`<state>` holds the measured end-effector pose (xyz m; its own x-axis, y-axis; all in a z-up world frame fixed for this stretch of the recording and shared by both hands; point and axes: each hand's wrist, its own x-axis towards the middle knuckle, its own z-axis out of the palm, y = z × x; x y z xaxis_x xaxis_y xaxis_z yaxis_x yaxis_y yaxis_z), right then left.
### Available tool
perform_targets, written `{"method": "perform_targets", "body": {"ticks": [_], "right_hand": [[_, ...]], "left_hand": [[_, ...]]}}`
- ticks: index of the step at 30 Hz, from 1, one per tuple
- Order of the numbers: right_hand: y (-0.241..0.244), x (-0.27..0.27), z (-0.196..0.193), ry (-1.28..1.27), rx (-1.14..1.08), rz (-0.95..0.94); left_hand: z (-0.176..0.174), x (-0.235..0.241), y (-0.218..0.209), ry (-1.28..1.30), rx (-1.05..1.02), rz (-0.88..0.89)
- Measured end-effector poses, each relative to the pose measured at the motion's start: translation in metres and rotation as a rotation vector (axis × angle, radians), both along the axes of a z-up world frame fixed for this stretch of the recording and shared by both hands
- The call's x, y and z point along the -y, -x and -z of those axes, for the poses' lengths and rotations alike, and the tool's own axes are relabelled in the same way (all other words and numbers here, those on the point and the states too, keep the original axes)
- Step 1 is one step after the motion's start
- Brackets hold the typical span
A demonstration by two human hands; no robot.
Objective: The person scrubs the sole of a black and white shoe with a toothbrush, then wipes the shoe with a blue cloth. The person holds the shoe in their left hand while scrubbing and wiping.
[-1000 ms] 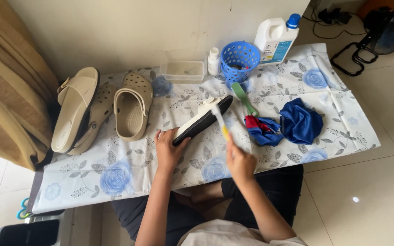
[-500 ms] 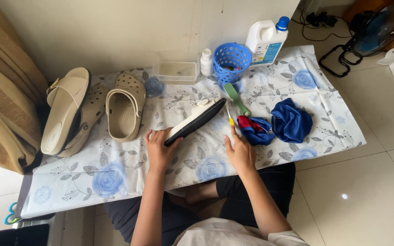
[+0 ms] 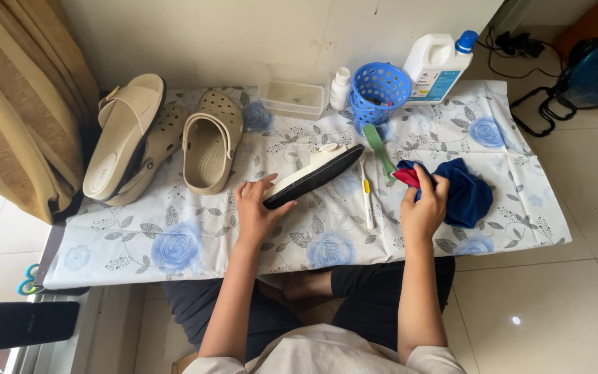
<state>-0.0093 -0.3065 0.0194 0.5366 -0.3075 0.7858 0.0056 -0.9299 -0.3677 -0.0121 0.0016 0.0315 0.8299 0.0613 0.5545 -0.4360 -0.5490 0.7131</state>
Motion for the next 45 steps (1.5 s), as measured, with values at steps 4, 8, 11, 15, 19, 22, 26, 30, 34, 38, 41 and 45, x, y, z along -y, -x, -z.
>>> {"method": "perform_targets", "body": {"ticks": [4,8,11,15,19,22,26,30,34,38,41,45], "right_hand": [[-0.027,-0.036,-0.03,-0.007,0.171,-0.205],[-0.061,-0.079,-0.009,-0.037,0.024,-0.42],[-0.055,-0.108,0.001,0.053,0.021,-0.424],[-0.044,-0.115,-0.006,0.077,0.182,-0.434],[-0.032,-0.14,0.006,0.074,0.18,-0.545],[-0.016,-0.171,0.006,0.081,0.154,-0.699],[0.001,-0.188,-0.017,0.004,0.045,-0.861],[0.007,-0.166,-0.048,-0.653,-0.261,-1.207],[0.007,-0.123,-0.06,-0.765,-0.025,-0.906],[0.012,-0.083,-0.063,-0.717,0.097,-0.645],[0.014,-0.061,-0.052,-0.676,0.133,-0.493],[0.006,-0.069,-0.042,-0.502,0.277,-0.473]], "left_hand": [[0.015,-0.002,-0.007,-0.052,-0.022,-0.015],[0.024,-0.004,-0.01,-0.065,-0.027,0.003],[0.028,-0.009,-0.012,-0.064,-0.016,0.026],[0.035,-0.01,-0.013,-0.058,-0.001,0.049],[0.037,-0.009,-0.015,-0.069,-0.001,0.041],[0.041,-0.011,-0.016,-0.067,0.02,0.034],[0.042,-0.01,-0.016,-0.087,0.035,0.025],[0.046,-0.011,-0.017,-0.038,-0.012,0.03],[0.024,-0.009,-0.006,-0.011,-0.044,0.031],[0.022,-0.008,-0.006,-0.02,-0.05,0.027],[0.022,-0.007,-0.007,-0.027,-0.05,0.019],[0.028,-0.01,-0.008,-0.095,-0.063,-0.038]]}}
